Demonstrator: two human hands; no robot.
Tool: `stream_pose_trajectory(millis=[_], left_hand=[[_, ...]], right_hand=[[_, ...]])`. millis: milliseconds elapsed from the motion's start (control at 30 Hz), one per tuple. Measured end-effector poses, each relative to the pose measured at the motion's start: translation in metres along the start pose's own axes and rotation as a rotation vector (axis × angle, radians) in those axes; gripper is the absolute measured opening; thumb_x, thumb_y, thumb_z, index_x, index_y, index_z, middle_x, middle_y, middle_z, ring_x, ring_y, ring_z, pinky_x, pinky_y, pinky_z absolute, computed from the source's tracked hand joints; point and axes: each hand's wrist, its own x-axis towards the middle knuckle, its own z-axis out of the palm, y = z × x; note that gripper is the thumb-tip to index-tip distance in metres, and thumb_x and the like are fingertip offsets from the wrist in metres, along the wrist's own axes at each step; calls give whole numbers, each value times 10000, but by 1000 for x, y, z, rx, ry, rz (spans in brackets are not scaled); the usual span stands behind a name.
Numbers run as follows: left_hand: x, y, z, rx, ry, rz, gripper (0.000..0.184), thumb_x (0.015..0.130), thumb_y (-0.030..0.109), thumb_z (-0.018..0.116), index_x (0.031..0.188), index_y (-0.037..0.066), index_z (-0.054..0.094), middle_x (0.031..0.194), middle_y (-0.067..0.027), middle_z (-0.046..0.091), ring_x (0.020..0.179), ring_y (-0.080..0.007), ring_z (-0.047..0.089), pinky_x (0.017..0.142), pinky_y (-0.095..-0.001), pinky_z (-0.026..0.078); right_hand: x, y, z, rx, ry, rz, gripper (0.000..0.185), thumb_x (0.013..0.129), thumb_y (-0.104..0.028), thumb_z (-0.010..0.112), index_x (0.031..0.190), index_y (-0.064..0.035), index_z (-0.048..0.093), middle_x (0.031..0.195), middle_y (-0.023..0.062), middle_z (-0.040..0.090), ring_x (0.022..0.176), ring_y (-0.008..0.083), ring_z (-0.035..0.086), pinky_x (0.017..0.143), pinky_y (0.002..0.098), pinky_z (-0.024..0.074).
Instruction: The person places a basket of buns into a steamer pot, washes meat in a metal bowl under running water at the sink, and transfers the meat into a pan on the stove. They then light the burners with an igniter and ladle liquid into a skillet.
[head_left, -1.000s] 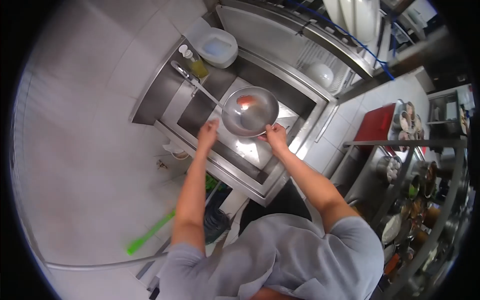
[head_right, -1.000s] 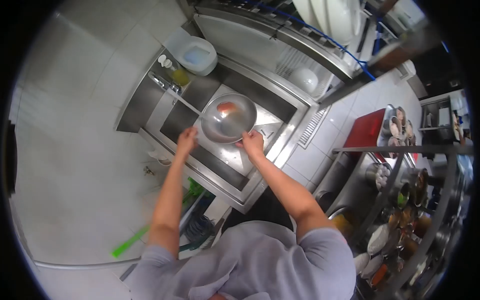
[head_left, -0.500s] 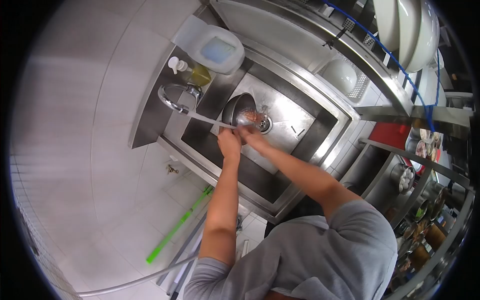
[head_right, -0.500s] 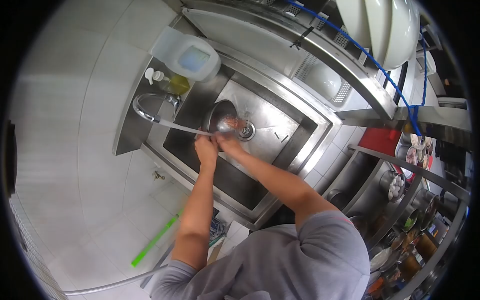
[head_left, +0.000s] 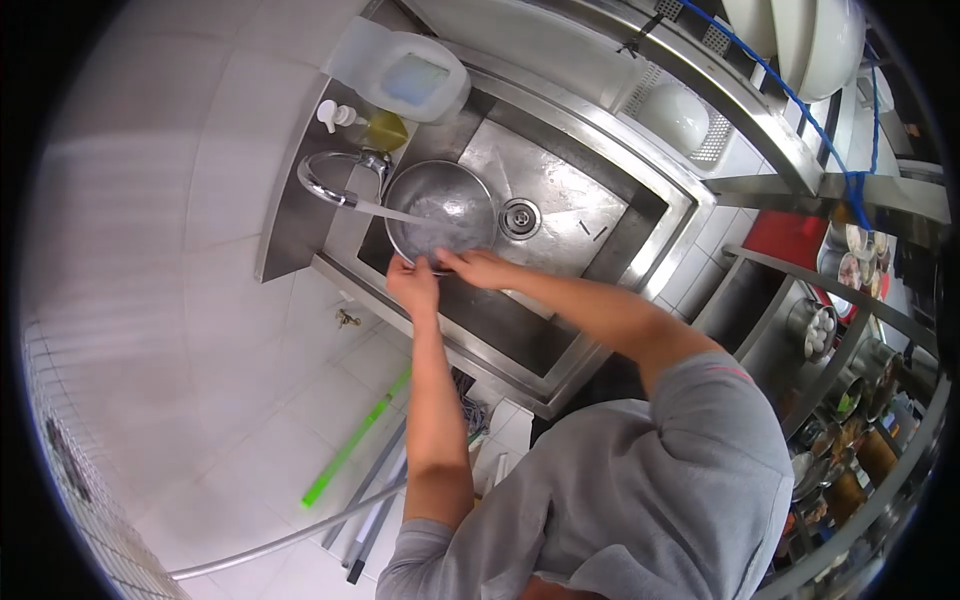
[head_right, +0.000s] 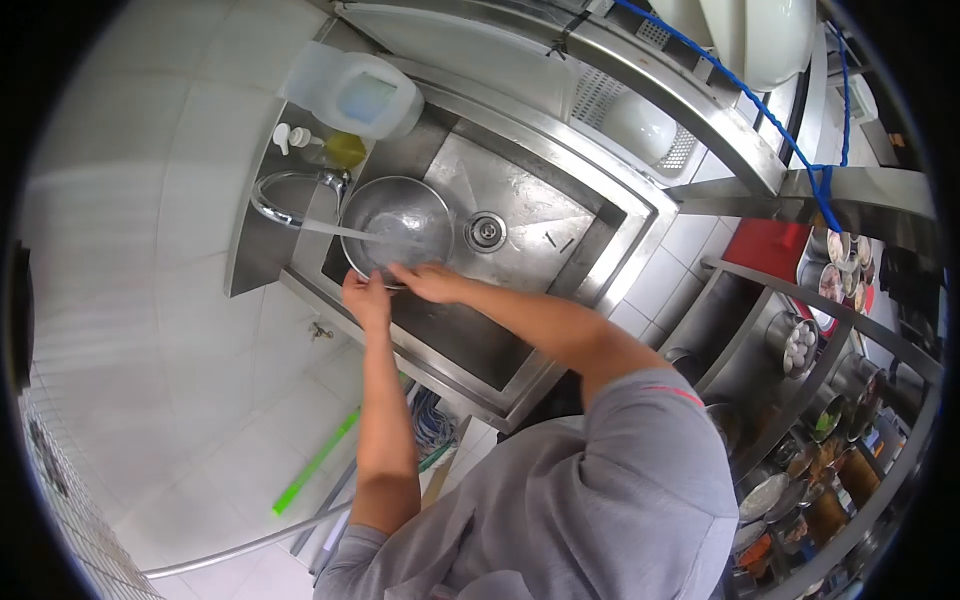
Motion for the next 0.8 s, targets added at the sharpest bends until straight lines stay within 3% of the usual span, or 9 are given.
stream_pose_trajectory(millis=[100,200,267,333,400,467,533,733,800], left_hand=[[-11,-13,-7,-326,-31,-366,120,821,-18,562,762,9,461,749,-106,566,645,-232,624,509,-370,598],[-33,-19,8,-604,-94,-549,169,833,-9,582,801,30,421,758,-61,496,624,-182,579,528,-402,617],[-49,-36,22,-648,-117,-685,206,831,23,608,824,23,403,821,-93,507,658,-205,581,582,-454,618],[-59,-28,25,-256,-126,-644,175,860,37,590,983,-9,475,913,-150,573,775,-251,637,651,-414,598],[-51,-23,23,593,260,411,324,872,97,623,1152,-14,503,925,-127,608,781,-200,625,708,-317,542],[-23,-6,22,18,-81,121,389,882,155,642,1217,0,519,885,-81,638,744,-141,602,718,-240,480],[-7,44,25,-411,-163,-103,244,895,189,639,1043,-3,607,779,-42,639,710,-104,588,649,-219,455],[27,38,-3,-374,-213,-81,211,916,175,608,783,13,632,666,-18,603,627,-78,557,580,-215,419],[39,26,-22,-396,-159,-52,165,890,159,630,906,-5,627,721,-26,604,642,-92,554,591,-222,434]], right_hand=[[-45,-6,-62,-1102,430,-165,544,888,-436,534,1195,13,534,1100,242,605,1130,412,514,995,484,359],[-47,8,-80,-958,779,-113,549,886,-330,566,1279,31,435,1150,226,561,1011,396,585,955,515,414],[-39,9,-89,89,463,357,512,828,-269,621,1209,43,480,1064,240,597,914,393,631,836,516,488],[-48,-30,-82,-132,503,385,368,810,-238,615,1085,4,583,930,226,660,825,384,663,714,469,545],[-30,-16,-75,-803,543,136,263,792,-159,608,990,13,602,883,249,661,880,369,660,758,467,542],[-25,-24,-55,-840,467,59,231,784,-116,586,984,-2,601,914,253,654,868,382,653,789,480,527],[-13,-16,-36,-936,451,13,218,792,-116,578,984,-17,605,918,253,651,865,385,650,803,471,522],[-5,-11,-31,-789,448,-41,218,838,-131,531,1025,-40,597,962,258,640,863,379,649,819,474,511],[-15,-10,-36,-449,486,118,162,878,-166,526,955,-27,558,902,216,644,827,332,663,713,447,537]])
